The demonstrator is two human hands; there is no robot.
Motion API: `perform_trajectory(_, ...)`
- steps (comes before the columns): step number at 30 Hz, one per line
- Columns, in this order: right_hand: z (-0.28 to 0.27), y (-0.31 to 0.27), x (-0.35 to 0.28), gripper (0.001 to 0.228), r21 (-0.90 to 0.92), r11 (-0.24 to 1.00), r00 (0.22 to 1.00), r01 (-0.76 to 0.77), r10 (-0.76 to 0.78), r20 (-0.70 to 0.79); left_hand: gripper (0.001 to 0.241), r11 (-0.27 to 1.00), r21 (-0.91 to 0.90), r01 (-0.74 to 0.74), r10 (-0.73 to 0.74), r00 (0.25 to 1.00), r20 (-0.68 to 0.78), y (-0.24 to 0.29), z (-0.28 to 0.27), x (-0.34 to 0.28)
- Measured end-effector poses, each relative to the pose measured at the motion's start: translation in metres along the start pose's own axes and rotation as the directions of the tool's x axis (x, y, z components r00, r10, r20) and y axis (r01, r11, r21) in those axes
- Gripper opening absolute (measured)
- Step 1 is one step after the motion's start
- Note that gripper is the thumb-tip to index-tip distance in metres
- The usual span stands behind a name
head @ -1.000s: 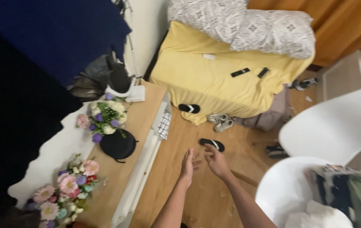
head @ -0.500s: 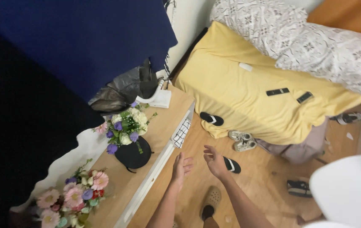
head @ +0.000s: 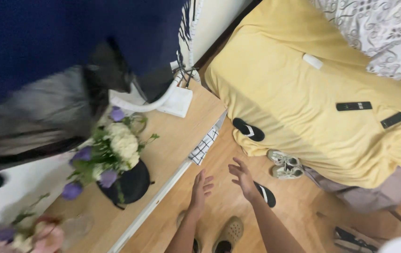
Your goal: The person folds a white pillow and a checkered cloth, placing them on a white chair. They then pick up a brown cloth and wipe a wooden cabinet surface, moving a vase and a black bag to clean underneath them before returning the items.
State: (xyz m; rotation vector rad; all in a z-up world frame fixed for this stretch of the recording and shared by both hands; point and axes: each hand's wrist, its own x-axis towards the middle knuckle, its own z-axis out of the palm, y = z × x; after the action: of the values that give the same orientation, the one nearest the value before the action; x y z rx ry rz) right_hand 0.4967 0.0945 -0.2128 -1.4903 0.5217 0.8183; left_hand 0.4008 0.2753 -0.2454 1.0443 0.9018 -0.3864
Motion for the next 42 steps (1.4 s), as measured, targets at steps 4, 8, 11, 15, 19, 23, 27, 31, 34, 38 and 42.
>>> perform_trajectory(4,0.001,0.054,0.088,0.069,0.017,0.998,0.998,-0.062,0.062,0.018,0.076,1.0,-0.021,0.003,-0.003,1.0,0.024,-0.039,-0.008,0.086)
perform_trajectory(8,0.007,0.126,0.181,0.069,0.043,0.995,0.993,-0.089,0.086,0.078,0.075,0.999,-0.047,0.014,-0.014,1.0,0.009,-0.071,-0.015,0.157)
perform_trajectory(11,0.026,0.152,0.223,0.077,0.15,0.983,0.99,-0.11,0.095,0.105,0.073,0.998,-0.052,-0.023,0.024,1.0,0.004,-0.088,-0.022,0.188)
perform_trajectory(15,0.044,0.19,0.285,0.099,0.255,0.952,0.982,-0.167,0.137,0.132,0.072,0.996,-0.058,-0.065,0.064,0.998,-0.027,-0.128,-0.038,0.242)
perform_trajectory(19,0.058,0.209,0.334,0.108,0.263,0.946,0.979,-0.188,0.159,0.129,0.074,0.998,-0.065,0.024,-0.031,0.993,-0.117,-0.134,-0.037,0.276)
perform_trajectory(23,0.082,0.197,0.36,0.112,0.366,0.904,0.975,-0.22,0.212,0.062,0.077,0.981,-0.189,0.045,-0.081,0.978,-0.19,-0.121,-0.041,0.309)
perform_trajectory(27,0.106,0.231,0.412,0.097,0.438,0.899,0.996,0.001,-0.04,0.079,0.082,0.977,-0.184,-0.107,0.057,0.964,-0.259,-0.116,-0.045,0.336)
perform_trajectory(31,0.129,0.228,0.438,0.082,0.483,0.869,0.989,0.107,-0.144,0.04,0.082,0.989,-0.138,-0.057,0.017,0.96,-0.281,-0.097,-0.036,0.328)
perform_trajectory(34,0.13,0.267,0.484,0.07,0.451,0.883,0.979,0.129,-0.185,0.083,0.081,0.992,-0.11,-0.057,0.022,0.957,-0.29,-0.093,-0.032,0.324)
perform_trajectory(38,0.126,0.288,0.512,0.065,0.602,0.798,0.974,-0.026,-0.117,0.196,0.079,0.997,-0.065,-0.05,0.029,0.955,-0.297,-0.092,-0.025,0.322)
perform_trajectory(42,0.126,0.261,0.484,0.064,0.667,0.732,0.954,-0.139,-0.084,0.29,0.078,0.993,-0.08,-0.086,0.057,0.949,-0.311,-0.091,-0.022,0.322)
